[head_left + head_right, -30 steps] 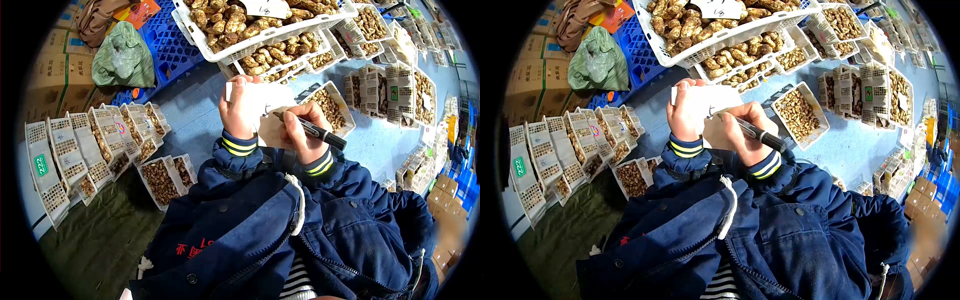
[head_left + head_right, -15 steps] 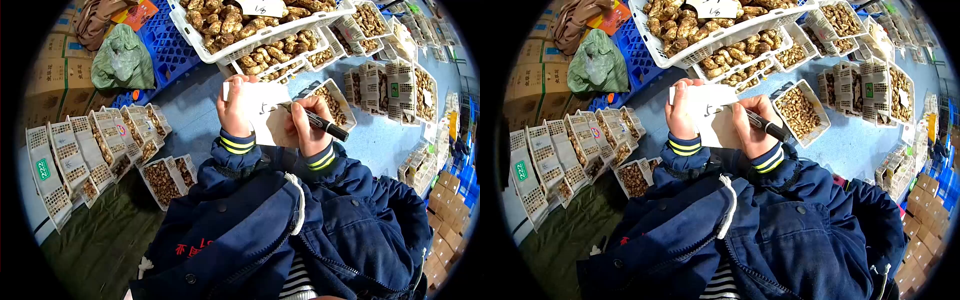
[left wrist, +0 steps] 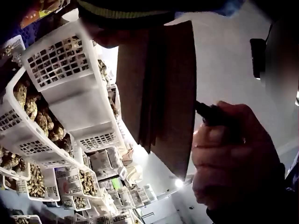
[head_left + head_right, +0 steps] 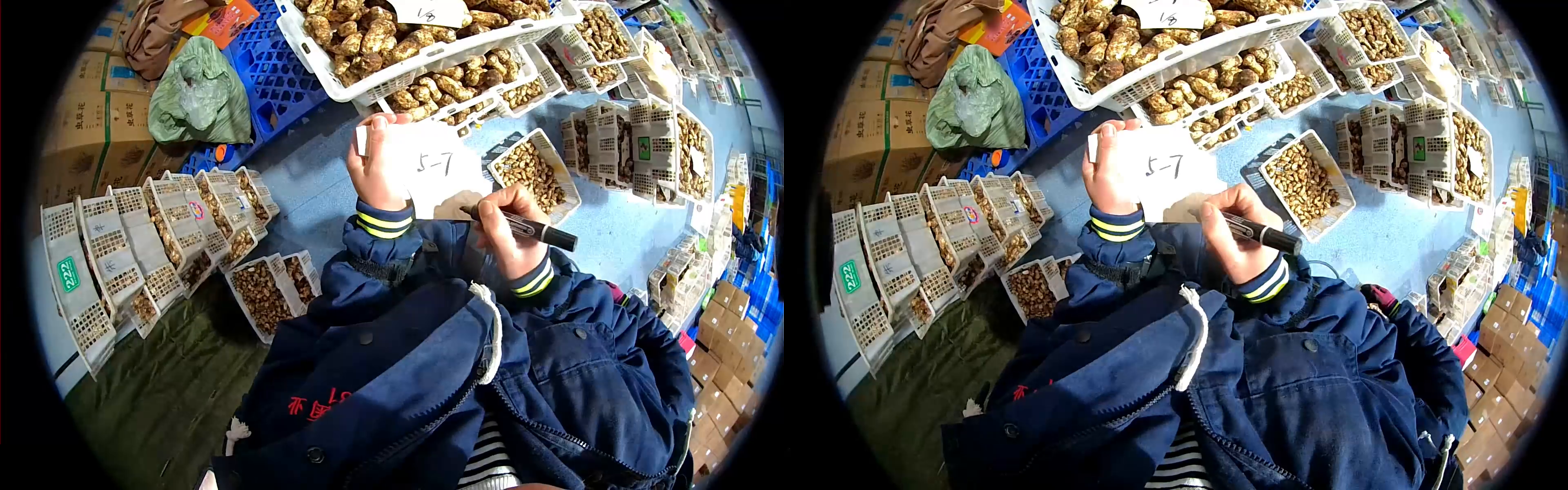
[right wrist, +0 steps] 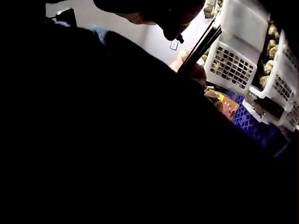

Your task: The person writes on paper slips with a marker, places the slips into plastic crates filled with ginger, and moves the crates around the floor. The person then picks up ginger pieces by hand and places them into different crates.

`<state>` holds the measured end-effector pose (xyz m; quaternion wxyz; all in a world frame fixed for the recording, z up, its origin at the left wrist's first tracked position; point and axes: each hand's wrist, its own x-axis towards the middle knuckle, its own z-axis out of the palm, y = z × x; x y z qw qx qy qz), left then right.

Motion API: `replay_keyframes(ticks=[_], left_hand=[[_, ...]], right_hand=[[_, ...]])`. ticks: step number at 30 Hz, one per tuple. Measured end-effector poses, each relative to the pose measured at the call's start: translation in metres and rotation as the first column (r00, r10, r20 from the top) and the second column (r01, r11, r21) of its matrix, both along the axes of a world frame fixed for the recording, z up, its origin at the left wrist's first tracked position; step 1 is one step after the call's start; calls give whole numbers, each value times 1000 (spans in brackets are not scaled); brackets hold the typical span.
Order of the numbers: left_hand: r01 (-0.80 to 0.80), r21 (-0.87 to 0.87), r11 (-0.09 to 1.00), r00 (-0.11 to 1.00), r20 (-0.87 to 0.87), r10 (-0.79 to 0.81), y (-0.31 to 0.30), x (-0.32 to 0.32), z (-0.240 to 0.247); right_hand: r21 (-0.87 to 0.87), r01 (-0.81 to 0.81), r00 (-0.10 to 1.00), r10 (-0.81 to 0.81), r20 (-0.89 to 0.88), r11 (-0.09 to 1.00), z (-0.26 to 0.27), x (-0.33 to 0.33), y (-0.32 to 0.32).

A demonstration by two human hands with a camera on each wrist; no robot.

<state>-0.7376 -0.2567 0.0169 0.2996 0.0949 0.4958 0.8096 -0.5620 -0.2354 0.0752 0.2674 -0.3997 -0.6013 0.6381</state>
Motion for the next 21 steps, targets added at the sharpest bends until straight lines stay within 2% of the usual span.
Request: replay_keyframes(ticks=[1, 4, 5, 12, 16, 18, 19, 20, 21], left_hand=[[3, 1, 1000, 1000, 0, -3, 1, 1, 1], [30, -32, 999, 999, -26, -30, 0, 3, 5], [22, -15, 1000, 999, -25, -23, 1, 2, 3], [10, -2, 1000, 1000, 29, -10, 0, 5, 7], [23, 7, 1000, 1000, 8, -23, 0, 4, 1], [10, 12, 1000, 1000, -1, -10, -1, 2, 1], [6, 12, 1000, 1000, -2, -6, -1, 1, 1], [13, 12, 1000, 1000, -1, -13, 0, 2, 1], [21, 11, 1000, 1000, -1, -21, 0, 2, 1]], right_hand=[[-65, 52, 999, -51, 13, 997, 4, -2, -1], [17, 39, 991, -40, 126, 999, -6, -4, -1], [-17, 57, 997, -56, 56, 998, -4, -5, -3], [6, 87, 994, -87, 65, 996, -6, -7, -3], [14, 0, 995, -1, 97, 1000, -4, -6, -3], [14, 74, 995, -75, 70, 997, -6, -4, -2], [23, 55, 998, -56, 32, 998, -2, -4, -4], [109, -43, 997, 35, 75, 993, -2, -2, -3], [83, -12, 999, 8, 39, 996, -2, -4, -5]])
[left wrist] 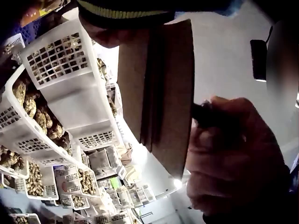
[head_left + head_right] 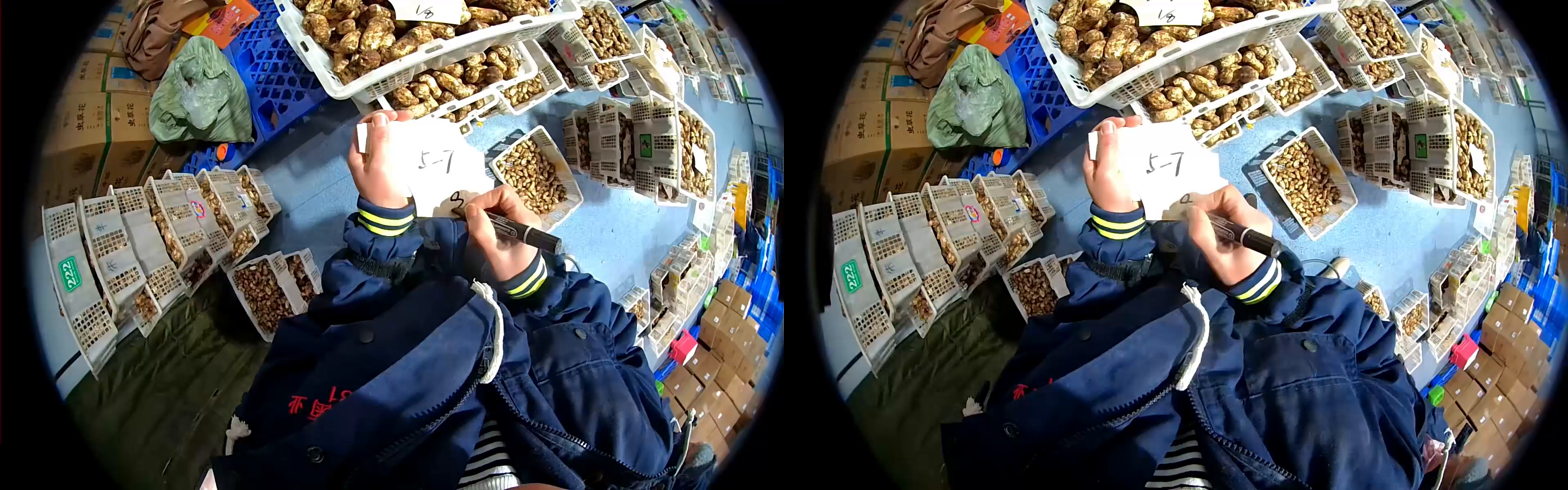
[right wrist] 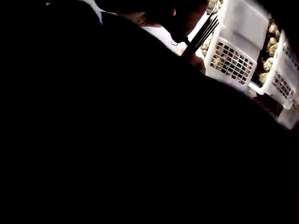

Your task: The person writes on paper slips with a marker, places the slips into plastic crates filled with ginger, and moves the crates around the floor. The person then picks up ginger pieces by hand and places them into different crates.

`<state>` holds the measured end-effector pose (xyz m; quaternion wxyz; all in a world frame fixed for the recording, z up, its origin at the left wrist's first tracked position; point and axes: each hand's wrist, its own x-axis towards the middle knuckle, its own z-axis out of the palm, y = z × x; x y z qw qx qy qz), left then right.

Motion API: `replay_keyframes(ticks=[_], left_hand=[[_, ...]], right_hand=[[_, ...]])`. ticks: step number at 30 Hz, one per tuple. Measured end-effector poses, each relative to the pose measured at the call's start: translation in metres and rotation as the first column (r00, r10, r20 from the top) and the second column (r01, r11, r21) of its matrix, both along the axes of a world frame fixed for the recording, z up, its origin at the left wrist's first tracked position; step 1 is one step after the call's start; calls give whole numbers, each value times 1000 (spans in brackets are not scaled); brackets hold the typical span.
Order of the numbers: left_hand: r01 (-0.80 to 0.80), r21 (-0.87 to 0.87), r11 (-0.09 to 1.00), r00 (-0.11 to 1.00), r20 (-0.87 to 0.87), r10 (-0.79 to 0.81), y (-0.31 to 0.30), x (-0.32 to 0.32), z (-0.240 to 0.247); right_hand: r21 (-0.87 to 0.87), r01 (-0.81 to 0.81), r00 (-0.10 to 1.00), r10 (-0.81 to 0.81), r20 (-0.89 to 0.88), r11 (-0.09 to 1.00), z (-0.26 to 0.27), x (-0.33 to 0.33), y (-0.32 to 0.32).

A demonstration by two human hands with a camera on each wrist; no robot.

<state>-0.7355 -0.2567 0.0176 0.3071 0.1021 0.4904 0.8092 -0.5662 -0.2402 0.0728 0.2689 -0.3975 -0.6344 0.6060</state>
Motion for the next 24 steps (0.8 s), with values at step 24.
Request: replay_keyframes(ticks=[24], left_hand=[[-15, 45, 999, 998, 54, 13, -5, -3, 6]], right_hand=[[-88, 41, 993, -51, -110, 995, 17, -6, 10]])
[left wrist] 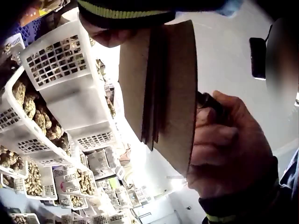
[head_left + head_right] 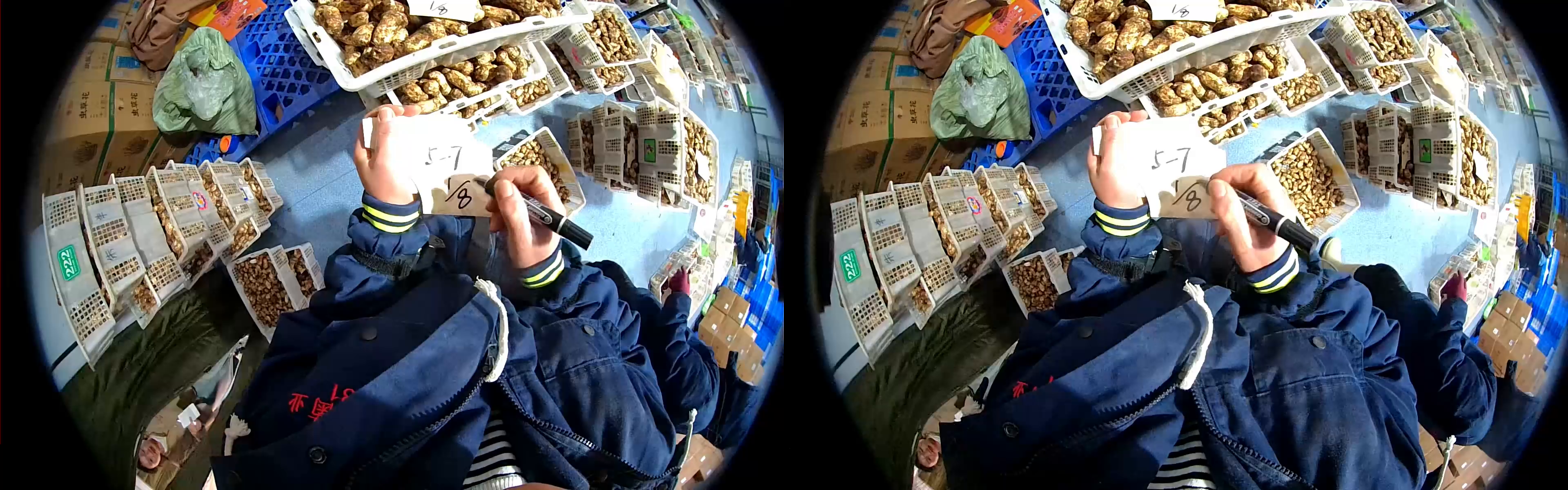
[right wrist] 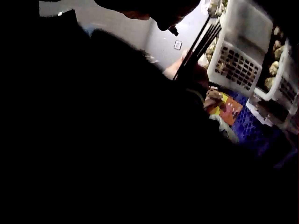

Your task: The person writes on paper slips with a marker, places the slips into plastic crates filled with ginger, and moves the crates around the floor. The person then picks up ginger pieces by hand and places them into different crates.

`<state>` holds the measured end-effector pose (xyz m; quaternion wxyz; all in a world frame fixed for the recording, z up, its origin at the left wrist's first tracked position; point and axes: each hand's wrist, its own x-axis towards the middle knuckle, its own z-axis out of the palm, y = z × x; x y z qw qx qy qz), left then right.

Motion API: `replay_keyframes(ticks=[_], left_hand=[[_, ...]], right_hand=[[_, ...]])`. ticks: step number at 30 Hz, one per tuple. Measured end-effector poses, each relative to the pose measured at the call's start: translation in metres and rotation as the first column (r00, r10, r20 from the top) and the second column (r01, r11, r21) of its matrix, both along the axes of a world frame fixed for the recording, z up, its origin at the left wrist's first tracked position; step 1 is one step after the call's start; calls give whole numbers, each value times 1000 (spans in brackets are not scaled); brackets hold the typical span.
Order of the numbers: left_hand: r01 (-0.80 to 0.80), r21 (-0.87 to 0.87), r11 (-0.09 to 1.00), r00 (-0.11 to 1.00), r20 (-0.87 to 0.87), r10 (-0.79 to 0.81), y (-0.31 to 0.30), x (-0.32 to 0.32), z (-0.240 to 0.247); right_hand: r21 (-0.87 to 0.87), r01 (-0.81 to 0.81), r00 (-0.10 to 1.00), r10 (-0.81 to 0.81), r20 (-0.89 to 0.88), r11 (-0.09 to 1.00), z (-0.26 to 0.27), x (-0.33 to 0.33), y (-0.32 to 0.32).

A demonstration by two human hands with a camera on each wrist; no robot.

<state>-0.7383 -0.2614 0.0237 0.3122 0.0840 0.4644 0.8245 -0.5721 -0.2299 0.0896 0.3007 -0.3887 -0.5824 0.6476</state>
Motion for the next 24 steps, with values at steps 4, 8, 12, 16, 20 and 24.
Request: replay_keyframes(ticks=[4, 8, 12, 16, 20, 24], left_hand=[[-16, 44, 999, 998, 66, 13, -2, -2, -3], [-34, 57, 998, 999, 2, 34, -3, -5, -26], [6, -60, 998, 981, 192, 6, -7, -4, -17], [-161, -46, 986, 951, 262, 167, -14, -12, -47], [17, 242, 970, 986, 155, -56, -27, -16, -81], [-237, -72, 969, 945, 215, 247, -39, -25, -54]], right_hand=[[538, -179, 972, 62, 228, 824, -14, 12, 29], [754, -395, 914, 141, 380, 524, -20, 11, 30], [725, -398, 909, 133, 395, 563, -26, 15, 25], [656, -316, 937, 117, 330, 685, -39, 24, 38], [561, -255, 958, 126, 258, 787, -66, 16, 62], [661, -189, 926, -93, 367, 726, -99, -7, 91]])
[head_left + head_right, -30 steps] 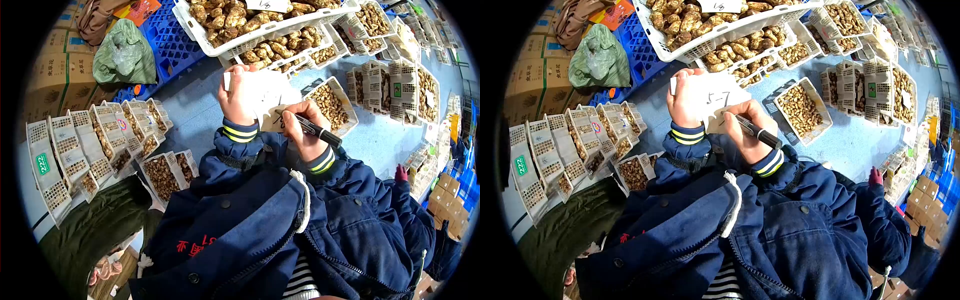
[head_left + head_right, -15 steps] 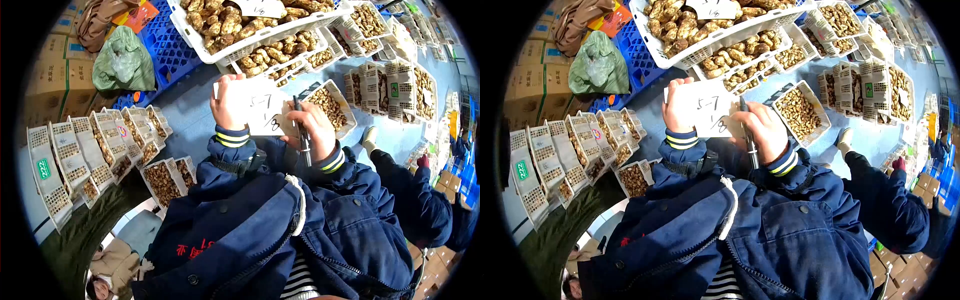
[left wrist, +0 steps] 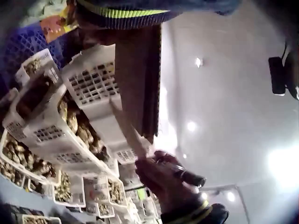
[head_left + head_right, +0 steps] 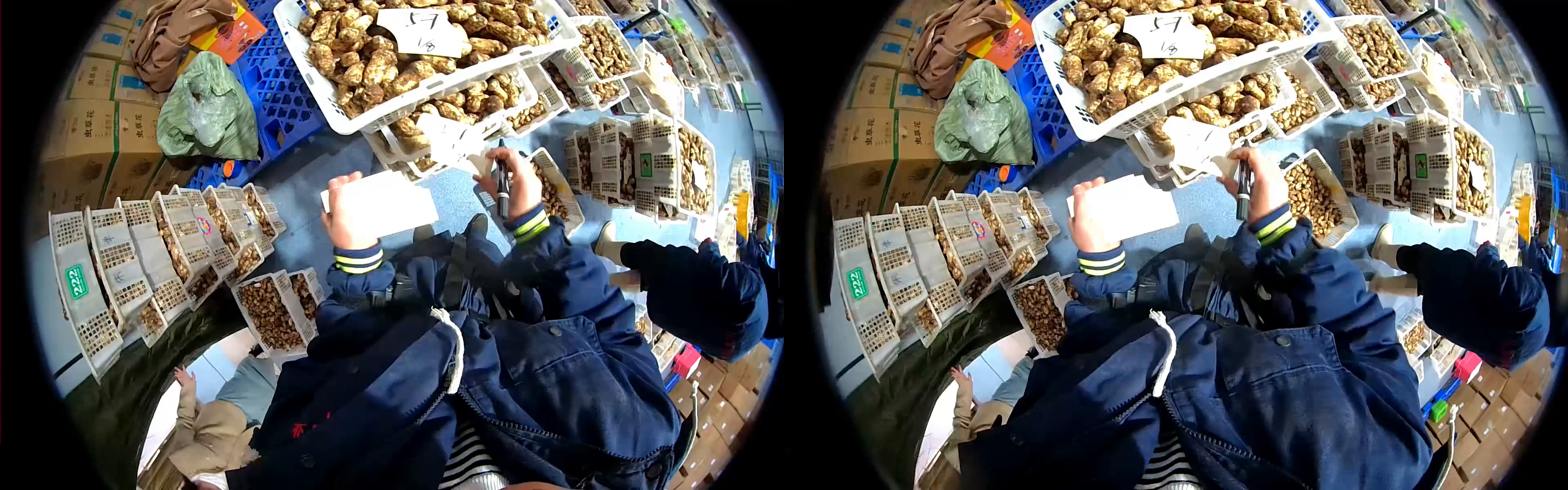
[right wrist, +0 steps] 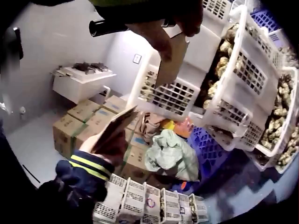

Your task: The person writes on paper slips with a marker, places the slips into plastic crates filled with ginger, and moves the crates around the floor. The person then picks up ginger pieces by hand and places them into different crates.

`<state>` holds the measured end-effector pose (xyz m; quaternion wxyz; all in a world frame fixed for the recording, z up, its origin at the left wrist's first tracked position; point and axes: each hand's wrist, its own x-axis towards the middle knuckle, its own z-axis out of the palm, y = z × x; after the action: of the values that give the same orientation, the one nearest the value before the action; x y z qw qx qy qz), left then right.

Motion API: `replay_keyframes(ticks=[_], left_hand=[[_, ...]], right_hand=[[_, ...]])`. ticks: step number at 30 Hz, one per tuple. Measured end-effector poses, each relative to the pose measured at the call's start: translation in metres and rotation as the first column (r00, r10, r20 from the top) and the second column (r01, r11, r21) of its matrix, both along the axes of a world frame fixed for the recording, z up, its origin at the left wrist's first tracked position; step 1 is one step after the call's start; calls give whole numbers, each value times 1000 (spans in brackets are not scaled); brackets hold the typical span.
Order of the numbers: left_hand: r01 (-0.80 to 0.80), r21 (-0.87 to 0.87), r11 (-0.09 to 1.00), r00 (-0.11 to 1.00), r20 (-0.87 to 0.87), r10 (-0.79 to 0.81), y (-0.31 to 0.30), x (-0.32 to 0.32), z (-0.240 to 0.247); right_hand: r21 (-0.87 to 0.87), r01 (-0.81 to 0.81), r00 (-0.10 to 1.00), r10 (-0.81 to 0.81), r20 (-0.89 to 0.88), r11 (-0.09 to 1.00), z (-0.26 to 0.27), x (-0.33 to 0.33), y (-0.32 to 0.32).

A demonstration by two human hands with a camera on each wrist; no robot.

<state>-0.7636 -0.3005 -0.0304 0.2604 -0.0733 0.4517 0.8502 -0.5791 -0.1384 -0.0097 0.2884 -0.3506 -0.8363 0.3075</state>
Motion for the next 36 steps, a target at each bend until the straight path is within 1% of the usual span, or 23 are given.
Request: replay_keyframes(ticks=[1, 3, 4, 7, 8, 9, 11, 12, 13, 15, 16, 17, 18, 19, 20, 21, 23, 24, 25, 26, 29, 30, 36], left_hand=[[18, -56, 998, 999, -29, -19, -4, -4, 3], [-27, -101, 995, 999, -39, 23, -5, -2, 2], [48, -113, 992, 995, -80, -57, -10, -2, 2], [86, -139, 987, 994, -53, -94, -17, -3, 9], [-9, -65, 998, 998, -62, 5, -19, -3, -7], [-15, -66, 998, 998, -63, 11, -19, -3, -9], [23, -125, 992, 978, -204, -48, -23, 2, -11], [32, -125, 992, 976, -209, -58, -20, 3, -5], [112, -26, 993, 993, 30, -111, -15, 0, 16], [99, 69, 993, 994, 44, -102, -12, -2, 7], [108, -38, 993, 993, -45, -110, -8, -2, 22], [53, -29, 998, 999, -1, -53, -5, -1, 21], [65, -17, 998, 996, -62, -66, 1, -1, 27], [90, -10, 996, 989, -116, -90, 7, 1, 31], [91, 99, 991, 987, -141, -76, 14, 3, 22], [123, 51, 991, 984, -140, -115, 19, 9, 37], [161, 61, 985, 966, -214, -144, 28, 16, 52], [190, 31, 981, 944, -279, -174, 29, 20, 61], [268, -8, 963, 943, -202, -264, 26, 19, 70], [311, -30, 950, 931, -191, -311, 24, 20, 73], [368, -61, 928, 912, -169, -373, 22, 24, 73], [379, -66, 923, 908, -168, -385, 22, 25, 74], [390, -17, 921, 900, -204, -385, 23, 29, 75]], right_hand=[[46, 16, 995, -21, 95, 999, -17, -4, 11], [87, 30, 995, -38, 93, 996, -56, -18, 27], [100, 29, 996, -37, 76, 995, -63, -24, 30], [154, 45, 990, -66, 128, 987, -78, -41, 40], [231, 51, 993, -75, 96, 972, -82, -44, 42], [216, 31, 988, -62, 139, 976, -90, -46, 47], [268, 77, 976, -128, 177, 960, -102, -57, 53], [269, 98, 965, -158, 212, 958, -110, -63, 59], [413, 97, 975, -170, 144, 906, -108, -71, 63], [246, 109, 993, -117, 16, 963, -93, -76, 60], [218, 129, 988, -144, 57, 967, -64, -69, 46], [-67, 59, 988, -68, -140, 996, -56, -59, 38], [-458, -135, 905, -79, -417, 879, -26, -56, 16], [-643, -270, 896, -56, -440, 717, 38, -49, -13], [-696, -433, 826, -57, -561, 573, 58, -47, -32], [-690, -454, 827, -22, -562, 565, 73, -50, -42], [-781, -351, 900, -42, -433, 517, 91, -61, -53], [-703, -351, 899, 11, -439, 619, 91, -63, -59], [-613, -352, 897, 69, -436, 707, 90, -62, -65], [-679, -362, 880, -8, -476, 639, 85, -57, -68], [-643, -288, 885, -58, -461, 710, 86, -50, -77], [-644, -225, 925, -46, -376, 732, 86, -50, -78], [-558, -133, 927, -97, -363, 819, 78, -50, -83]])
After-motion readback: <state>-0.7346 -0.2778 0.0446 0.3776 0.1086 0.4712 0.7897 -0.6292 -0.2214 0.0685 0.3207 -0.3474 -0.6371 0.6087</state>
